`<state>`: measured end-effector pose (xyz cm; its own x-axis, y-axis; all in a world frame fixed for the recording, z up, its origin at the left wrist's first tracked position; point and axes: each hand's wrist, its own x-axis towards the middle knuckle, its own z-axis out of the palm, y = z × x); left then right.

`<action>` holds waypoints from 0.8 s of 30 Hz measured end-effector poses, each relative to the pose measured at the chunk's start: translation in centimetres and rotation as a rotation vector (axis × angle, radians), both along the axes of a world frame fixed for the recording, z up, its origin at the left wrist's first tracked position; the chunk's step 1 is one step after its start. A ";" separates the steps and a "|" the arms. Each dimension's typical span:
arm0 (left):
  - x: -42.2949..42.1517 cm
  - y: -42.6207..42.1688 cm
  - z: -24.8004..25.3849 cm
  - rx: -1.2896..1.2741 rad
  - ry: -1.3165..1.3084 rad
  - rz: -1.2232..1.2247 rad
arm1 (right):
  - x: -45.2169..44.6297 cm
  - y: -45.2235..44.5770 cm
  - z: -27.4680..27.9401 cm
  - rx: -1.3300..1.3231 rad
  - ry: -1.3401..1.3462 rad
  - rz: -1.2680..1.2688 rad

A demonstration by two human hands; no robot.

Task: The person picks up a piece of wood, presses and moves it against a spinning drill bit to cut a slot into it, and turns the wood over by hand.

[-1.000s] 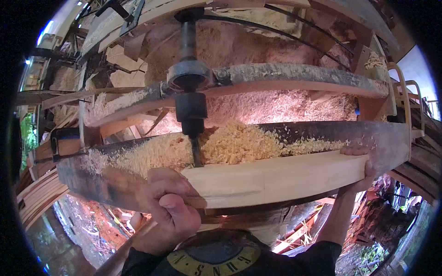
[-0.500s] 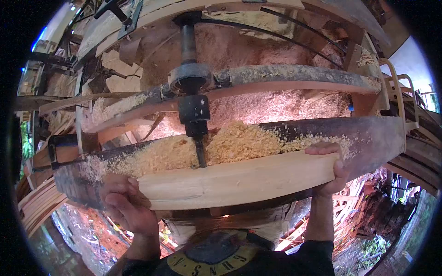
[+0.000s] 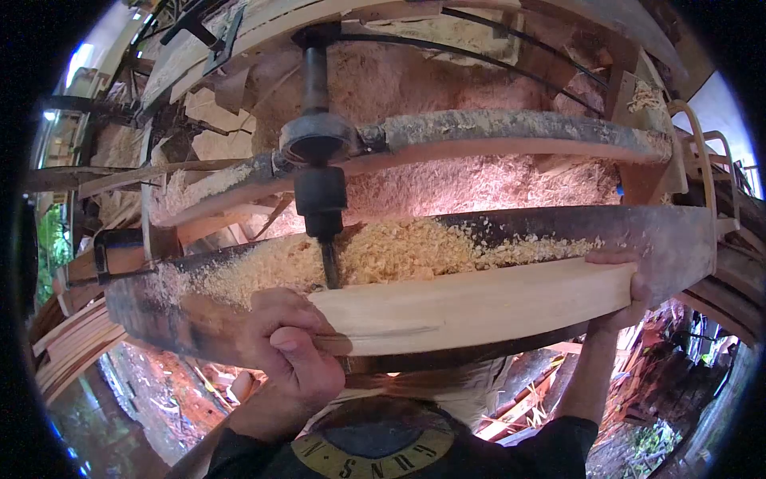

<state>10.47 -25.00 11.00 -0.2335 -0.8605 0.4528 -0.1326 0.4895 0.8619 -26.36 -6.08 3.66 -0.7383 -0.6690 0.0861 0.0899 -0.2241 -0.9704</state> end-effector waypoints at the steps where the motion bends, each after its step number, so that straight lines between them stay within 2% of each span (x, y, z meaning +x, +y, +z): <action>1: 0.2 0.0 0.0 -0.027 -0.037 -0.004 | 0.1 0.2 -0.2 -0.040 -0.058 0.012; 3: 0.5 -0.5 0.1 -0.085 -0.074 -0.018 | -0.1 -0.4 -0.5 -0.139 -0.157 0.044; 6: 1.3 -0.7 0.0 -0.110 -0.103 -0.019 | 1.0 -0.5 -0.1 0.039 -0.005 -0.091; 9: 3.7 -1.5 0.3 -0.097 -0.136 0.055 | 4.0 -1.8 -0.4 0.035 0.097 -0.016; 11: 5.5 -2.1 1.0 -0.038 -0.122 0.084 | 5.7 -2.7 -0.3 -0.013 0.052 0.005; 13: 6.5 -2.9 1.4 -0.098 -0.172 0.077 | 7.4 -4.2 0.5 -0.075 -0.032 0.056; 14: 7.0 -3.2 1.5 -0.123 -0.201 0.072 | 8.1 -4.8 0.8 -0.052 0.030 0.075; 16: 8.9 -3.3 1.5 0.031 -0.021 0.126 | 9.6 -5.2 0.7 0.001 0.140 0.104; 17: 9.6 -3.4 1.4 0.104 0.067 0.152 | 10.1 -5.2 0.5 -0.040 0.060 0.086; 19: 10.1 -4.0 1.4 -0.012 -0.070 0.128 | 10.8 -5.7 0.3 -0.123 -0.101 0.071; 20: 10.0 -4.0 1.3 -0.072 -0.136 0.118 | 10.9 -5.9 0.4 -0.086 -0.050 0.084; 23: 8.8 -3.4 0.7 0.039 0.099 0.210 | 9.9 -5.7 0.9 0.004 0.149 0.090; 24: 8.6 -3.2 0.1 0.013 0.055 0.209 | 9.3 -5.6 0.8 0.023 0.227 0.091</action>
